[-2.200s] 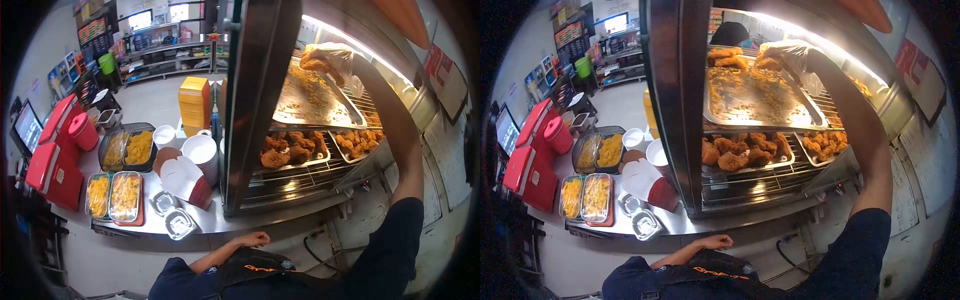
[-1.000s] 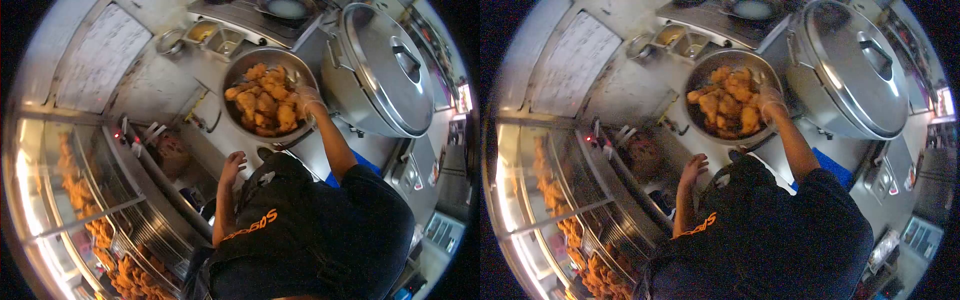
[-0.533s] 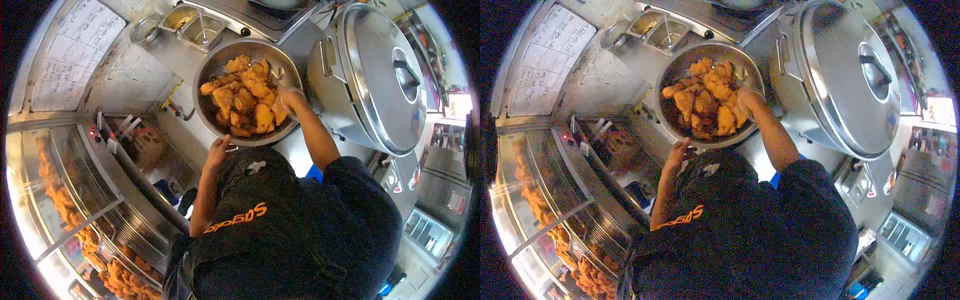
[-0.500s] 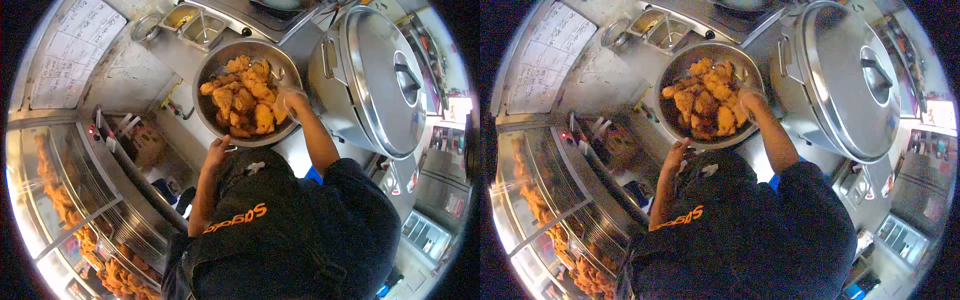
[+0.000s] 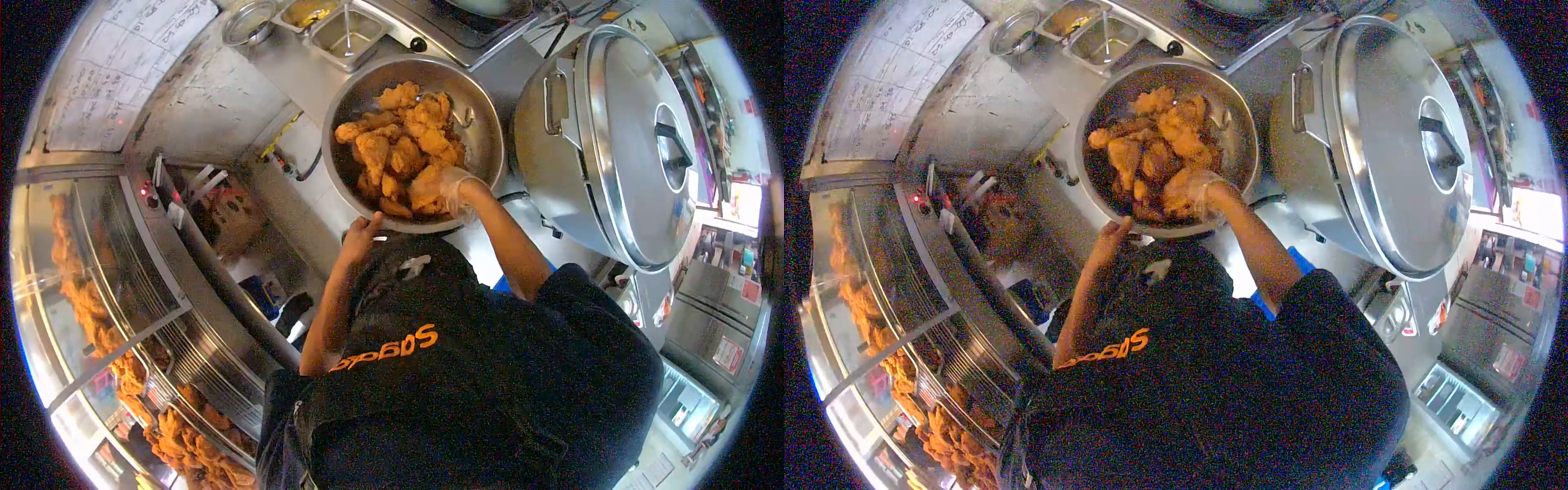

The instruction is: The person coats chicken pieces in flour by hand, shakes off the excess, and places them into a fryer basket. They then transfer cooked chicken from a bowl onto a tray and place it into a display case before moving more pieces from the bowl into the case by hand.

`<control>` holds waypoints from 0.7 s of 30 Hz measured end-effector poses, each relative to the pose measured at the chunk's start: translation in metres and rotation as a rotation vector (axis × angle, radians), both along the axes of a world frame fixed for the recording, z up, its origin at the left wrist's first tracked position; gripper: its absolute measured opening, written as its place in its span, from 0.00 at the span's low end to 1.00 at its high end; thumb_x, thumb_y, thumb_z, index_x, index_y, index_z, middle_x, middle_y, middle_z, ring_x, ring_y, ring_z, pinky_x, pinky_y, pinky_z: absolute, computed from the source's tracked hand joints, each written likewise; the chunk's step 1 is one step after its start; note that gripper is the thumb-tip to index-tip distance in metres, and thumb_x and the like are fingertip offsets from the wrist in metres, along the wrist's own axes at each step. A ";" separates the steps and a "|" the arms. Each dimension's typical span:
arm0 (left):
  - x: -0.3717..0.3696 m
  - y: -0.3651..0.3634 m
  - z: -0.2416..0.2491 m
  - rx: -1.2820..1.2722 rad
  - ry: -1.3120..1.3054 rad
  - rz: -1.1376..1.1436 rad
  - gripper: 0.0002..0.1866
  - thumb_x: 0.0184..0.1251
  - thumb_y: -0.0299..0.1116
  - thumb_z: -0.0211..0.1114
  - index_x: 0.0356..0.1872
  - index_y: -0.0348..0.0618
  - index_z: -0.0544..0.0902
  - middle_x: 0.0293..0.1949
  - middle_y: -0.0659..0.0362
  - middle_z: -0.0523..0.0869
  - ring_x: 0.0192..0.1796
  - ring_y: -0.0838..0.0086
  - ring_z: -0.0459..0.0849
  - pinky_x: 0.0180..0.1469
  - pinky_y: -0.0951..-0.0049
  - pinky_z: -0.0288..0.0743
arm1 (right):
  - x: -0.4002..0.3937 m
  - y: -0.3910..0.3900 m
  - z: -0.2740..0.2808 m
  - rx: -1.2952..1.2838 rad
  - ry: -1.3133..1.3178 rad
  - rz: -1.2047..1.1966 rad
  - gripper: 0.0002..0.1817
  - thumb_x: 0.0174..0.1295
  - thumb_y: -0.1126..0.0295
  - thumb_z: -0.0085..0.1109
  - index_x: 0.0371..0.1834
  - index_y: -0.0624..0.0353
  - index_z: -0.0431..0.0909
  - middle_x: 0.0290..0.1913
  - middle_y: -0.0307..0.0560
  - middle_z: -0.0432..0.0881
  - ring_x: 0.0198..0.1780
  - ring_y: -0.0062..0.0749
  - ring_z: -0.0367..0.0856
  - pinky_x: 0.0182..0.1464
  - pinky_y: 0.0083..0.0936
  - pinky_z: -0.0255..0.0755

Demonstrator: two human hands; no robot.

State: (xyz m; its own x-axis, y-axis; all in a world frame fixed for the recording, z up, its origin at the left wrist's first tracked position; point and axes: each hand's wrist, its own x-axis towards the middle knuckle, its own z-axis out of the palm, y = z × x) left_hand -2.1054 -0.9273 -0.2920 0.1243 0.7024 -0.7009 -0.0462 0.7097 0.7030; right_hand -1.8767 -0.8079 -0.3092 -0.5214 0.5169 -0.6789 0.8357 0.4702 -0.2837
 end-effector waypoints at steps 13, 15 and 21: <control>0.012 -0.009 -0.024 0.083 0.009 -0.036 0.27 0.61 0.53 0.55 0.38 0.32 0.75 0.33 0.56 0.80 0.36 0.73 0.76 0.36 0.71 0.70 | -0.005 -0.015 -0.002 0.129 0.119 -0.274 0.14 0.51 0.63 0.58 0.42 0.49 0.78 0.34 0.48 0.80 0.39 0.42 0.76 0.41 0.37 0.69; 0.012 -0.010 -0.026 0.032 -0.056 0.015 0.26 0.61 0.51 0.55 0.39 0.32 0.76 0.33 0.55 0.80 0.34 0.72 0.76 0.36 0.70 0.70 | 0.009 -0.014 -0.023 -0.063 0.190 -0.490 0.16 0.53 0.60 0.55 0.42 0.55 0.77 0.35 0.52 0.79 0.39 0.42 0.76 0.43 0.36 0.69; 0.009 -0.015 -0.058 0.213 0.255 -0.254 0.28 0.60 0.56 0.51 0.40 0.37 0.79 0.32 0.52 0.82 0.32 0.66 0.80 0.36 0.65 0.73 | 0.112 0.004 -0.083 -0.820 0.813 -1.001 0.27 0.59 0.57 0.48 0.60 0.59 0.62 0.58 0.49 0.68 0.54 0.39 0.70 0.52 0.36 0.67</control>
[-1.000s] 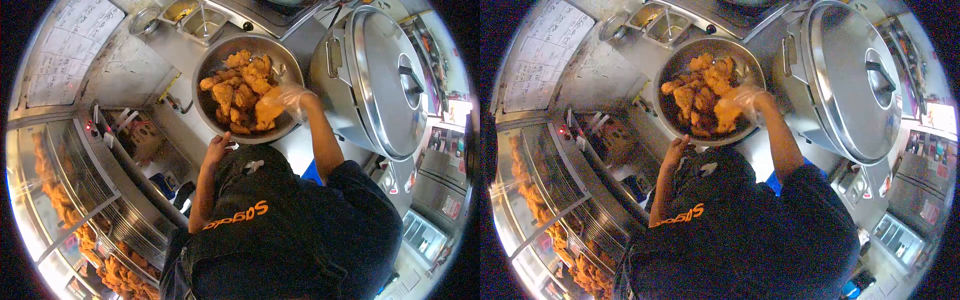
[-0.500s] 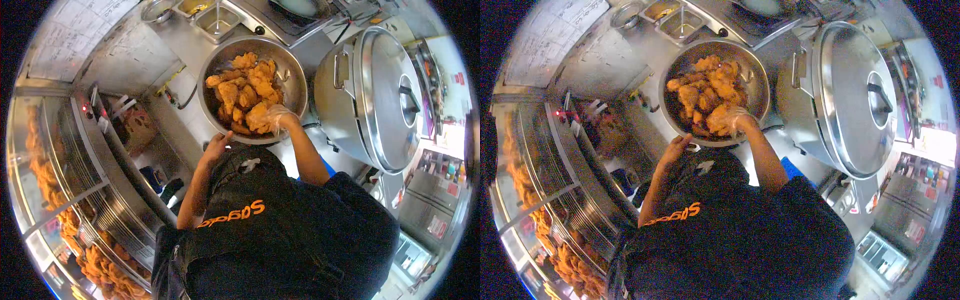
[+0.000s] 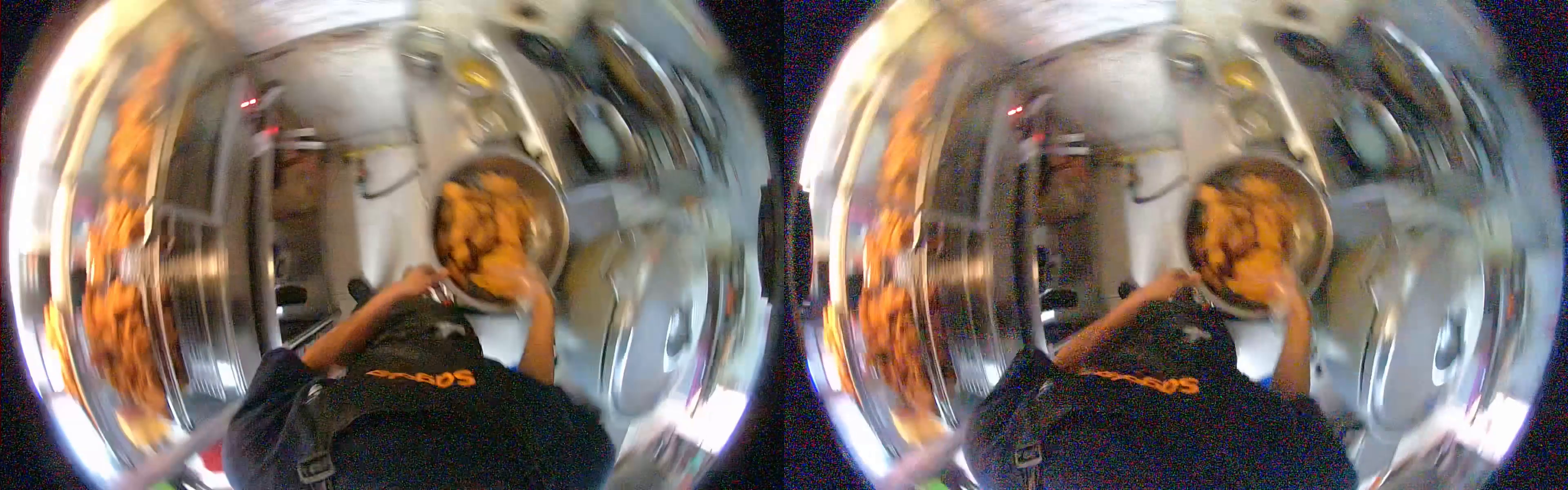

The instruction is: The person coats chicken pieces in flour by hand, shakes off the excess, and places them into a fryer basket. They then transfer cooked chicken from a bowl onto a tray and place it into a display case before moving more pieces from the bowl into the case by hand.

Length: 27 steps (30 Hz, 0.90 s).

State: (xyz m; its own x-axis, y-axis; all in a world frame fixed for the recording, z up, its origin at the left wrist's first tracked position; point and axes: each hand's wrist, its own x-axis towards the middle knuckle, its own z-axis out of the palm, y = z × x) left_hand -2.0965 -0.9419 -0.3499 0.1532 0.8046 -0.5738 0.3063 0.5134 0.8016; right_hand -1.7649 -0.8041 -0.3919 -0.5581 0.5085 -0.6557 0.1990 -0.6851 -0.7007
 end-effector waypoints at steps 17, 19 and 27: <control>-0.090 -0.201 0.056 0.110 -0.196 0.745 0.20 0.60 0.51 0.56 0.39 0.42 0.75 0.32 0.63 0.76 0.34 0.78 0.74 0.33 0.77 0.69 | -0.370 -0.084 0.330 0.249 0.691 0.435 0.23 0.59 0.61 0.50 0.55 0.64 0.65 0.54 0.52 0.70 0.52 0.39 0.72 0.51 0.32 0.70; -0.091 -0.253 0.049 0.114 -0.224 0.892 0.20 0.60 0.50 0.56 0.39 0.42 0.75 0.33 0.64 0.76 0.36 0.79 0.74 0.37 0.78 0.70 | -0.434 -0.112 0.363 0.072 0.723 0.620 0.26 0.61 0.63 0.47 0.59 0.66 0.58 0.57 0.55 0.67 0.56 0.43 0.70 0.55 0.38 0.68; -0.048 -0.397 0.001 0.081 -0.254 1.347 0.18 0.62 0.46 0.56 0.46 0.44 0.73 0.41 0.63 0.77 0.41 0.78 0.75 0.39 0.78 0.71 | -0.579 -0.325 0.537 0.401 1.146 1.260 0.26 0.59 0.65 0.51 0.60 0.60 0.60 0.53 0.47 0.71 0.51 0.36 0.72 0.54 0.31 0.69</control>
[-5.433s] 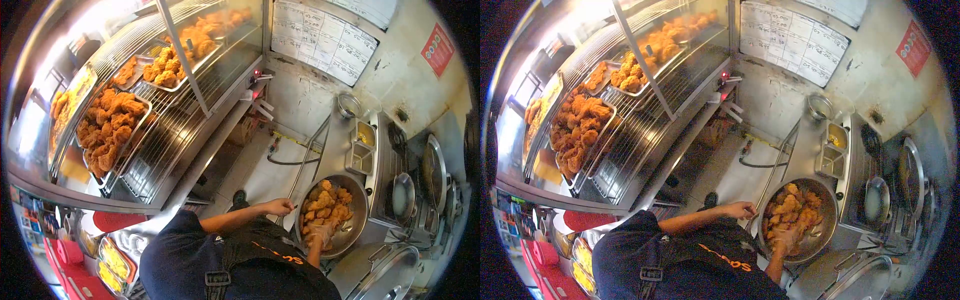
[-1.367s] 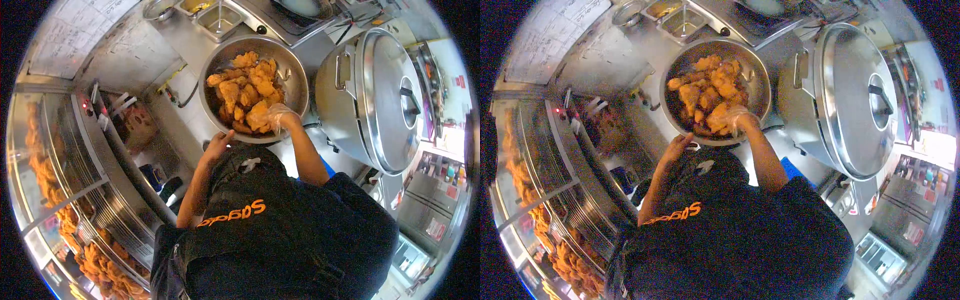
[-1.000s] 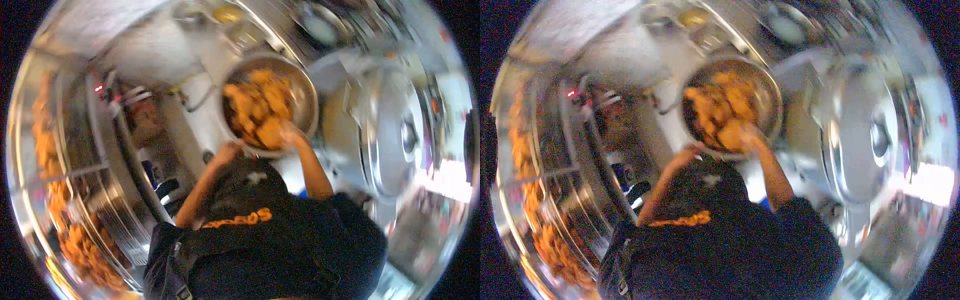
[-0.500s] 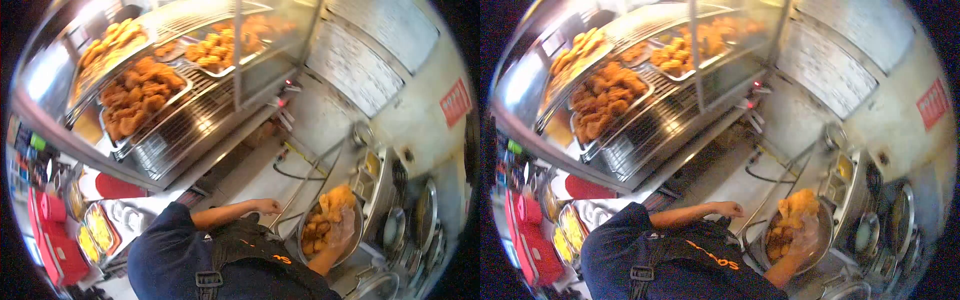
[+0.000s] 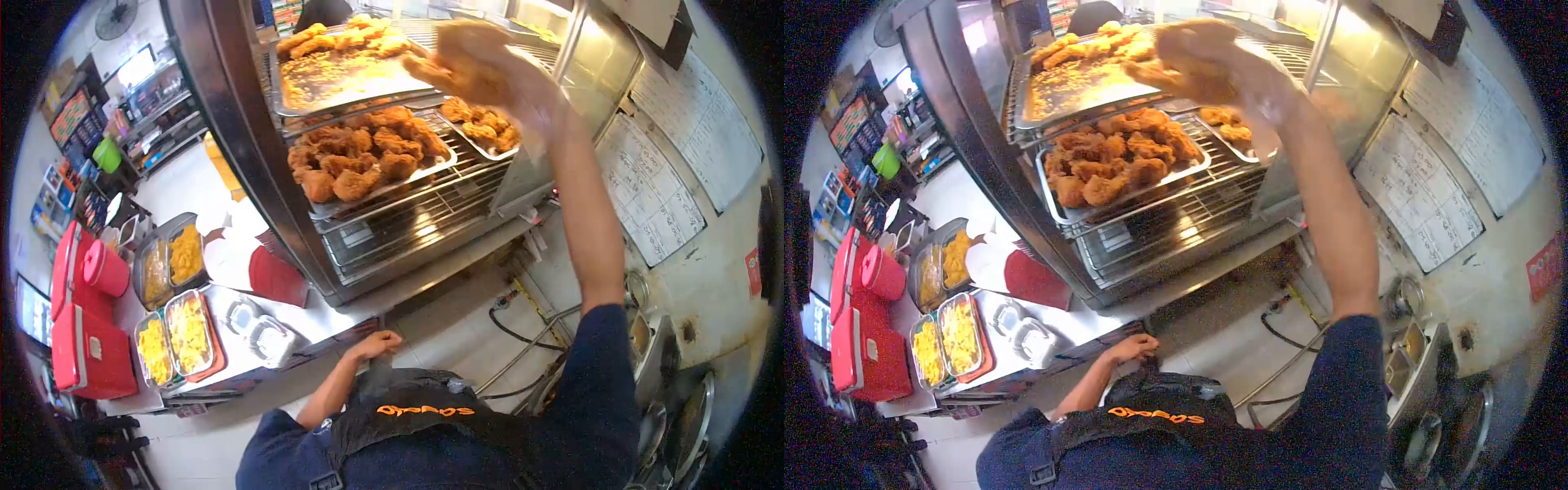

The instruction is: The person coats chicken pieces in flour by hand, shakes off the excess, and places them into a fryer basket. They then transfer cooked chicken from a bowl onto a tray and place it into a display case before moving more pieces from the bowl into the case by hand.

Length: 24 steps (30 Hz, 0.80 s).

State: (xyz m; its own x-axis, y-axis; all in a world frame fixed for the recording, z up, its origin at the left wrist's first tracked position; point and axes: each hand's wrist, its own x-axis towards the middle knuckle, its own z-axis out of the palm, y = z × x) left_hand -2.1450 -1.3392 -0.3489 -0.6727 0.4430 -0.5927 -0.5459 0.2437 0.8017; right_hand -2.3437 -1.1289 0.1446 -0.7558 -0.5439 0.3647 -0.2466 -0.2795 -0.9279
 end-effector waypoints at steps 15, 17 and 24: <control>-0.002 -0.031 0.011 0.185 -0.106 0.213 0.18 0.63 0.45 0.55 0.47 0.45 0.73 0.46 0.62 0.74 0.46 0.74 0.75 0.46 0.72 0.71 | -0.104 -0.180 0.060 1.172 0.790 -0.515 0.32 0.57 0.45 0.46 0.58 0.55 0.64 0.56 0.48 0.68 0.46 0.36 0.71 0.48 0.32 0.67; -0.009 -0.029 0.017 0.131 -0.119 0.175 0.18 0.63 0.46 0.55 0.47 0.45 0.72 0.46 0.61 0.74 0.47 0.73 0.74 0.47 0.72 0.71 | -0.112 -0.171 0.069 1.165 0.797 -0.524 0.29 0.57 0.46 0.47 0.54 0.58 0.69 0.50 0.49 0.74 0.39 0.33 0.74 0.39 0.28 0.69; -0.039 0.029 0.080 0.169 0.023 -0.049 0.11 0.64 0.39 0.56 0.43 0.46 0.73 0.36 0.67 0.73 0.39 0.81 0.72 0.42 0.80 0.67 | -0.022 -0.014 0.030 0.623 0.598 -0.732 0.29 0.57 0.47 0.50 0.55 0.57 0.66 0.54 0.53 0.69 0.49 0.34 0.70 0.50 0.28 0.65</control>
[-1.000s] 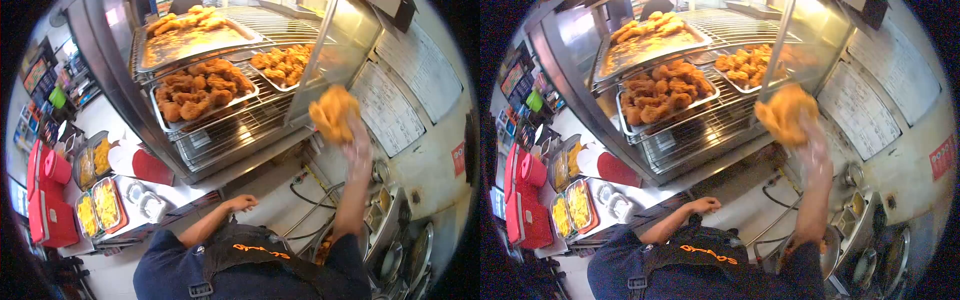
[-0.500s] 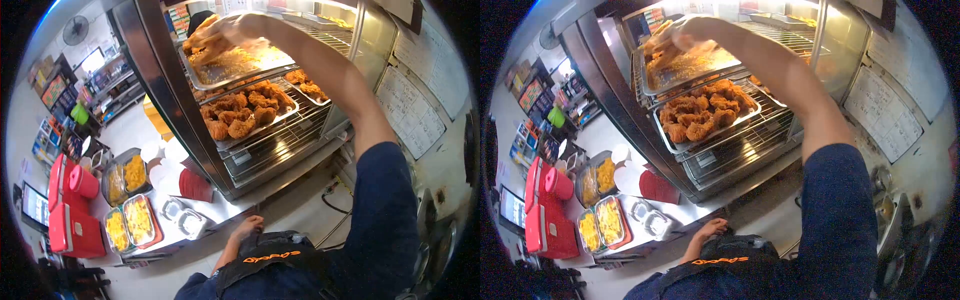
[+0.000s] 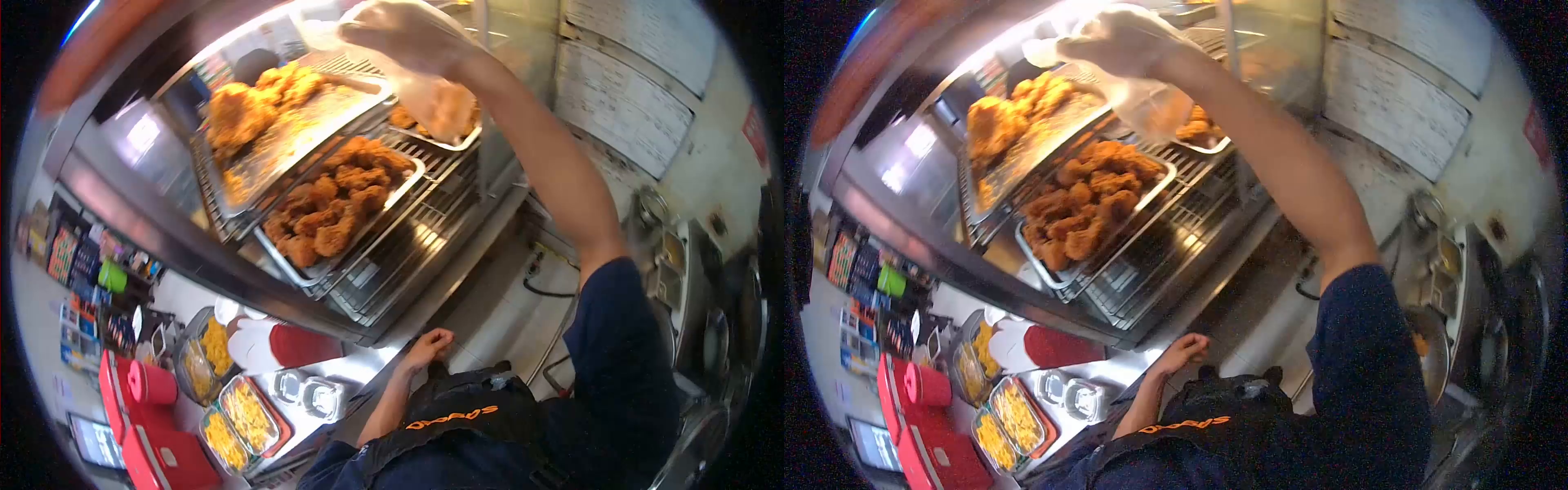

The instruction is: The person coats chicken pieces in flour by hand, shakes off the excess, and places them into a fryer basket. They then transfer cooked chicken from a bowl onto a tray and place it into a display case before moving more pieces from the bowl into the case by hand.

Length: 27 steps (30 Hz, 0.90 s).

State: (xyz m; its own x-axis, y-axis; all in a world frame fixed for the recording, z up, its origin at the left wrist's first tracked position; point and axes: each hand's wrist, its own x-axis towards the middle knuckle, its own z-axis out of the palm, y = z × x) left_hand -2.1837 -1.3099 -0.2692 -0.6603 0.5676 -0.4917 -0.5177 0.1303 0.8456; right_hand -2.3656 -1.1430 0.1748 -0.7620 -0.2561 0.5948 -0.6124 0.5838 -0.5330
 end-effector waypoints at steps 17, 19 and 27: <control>0.090 0.314 0.051 0.183 0.613 -0.973 0.05 0.54 0.23 0.62 0.31 0.35 0.77 0.30 0.59 0.80 0.35 0.77 0.76 0.42 0.76 0.70 | 0.361 0.281 -0.401 -1.373 -0.035 -1.021 0.42 0.57 0.48 0.49 0.67 0.54 0.38 0.66 0.52 0.49 0.61 0.41 0.60 0.56 0.36 0.64; 0.109 0.335 0.066 0.074 0.787 -1.148 0.05 0.55 0.22 0.60 0.33 0.35 0.78 0.30 0.55 0.81 0.35 0.76 0.79 0.41 0.75 0.72 | 0.386 0.307 -0.401 -1.464 0.080 -1.306 0.37 0.56 0.56 0.54 0.64 0.58 0.49 0.62 0.53 0.56 0.59 0.40 0.63 0.57 0.33 0.62; 0.095 0.370 -0.015 0.080 0.673 -0.903 0.15 0.56 0.30 0.62 0.42 0.36 0.73 0.37 0.53 0.78 0.38 0.69 0.78 0.38 0.71 0.73 | 0.498 0.445 -0.560 -1.271 -1.102 -1.255 0.31 0.49 0.46 0.58 0.48 0.60 0.71 0.39 0.50 0.78 0.39 0.41 0.77 0.42 0.34 0.70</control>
State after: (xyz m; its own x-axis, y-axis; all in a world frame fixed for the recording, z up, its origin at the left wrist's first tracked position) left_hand -2.0888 -0.9396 -0.2843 -0.1089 0.9853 -0.1318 0.3031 0.1592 0.9396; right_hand -1.8672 -0.6978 -0.3851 -0.2370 0.6438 -0.7276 0.5031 -0.5593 -0.6588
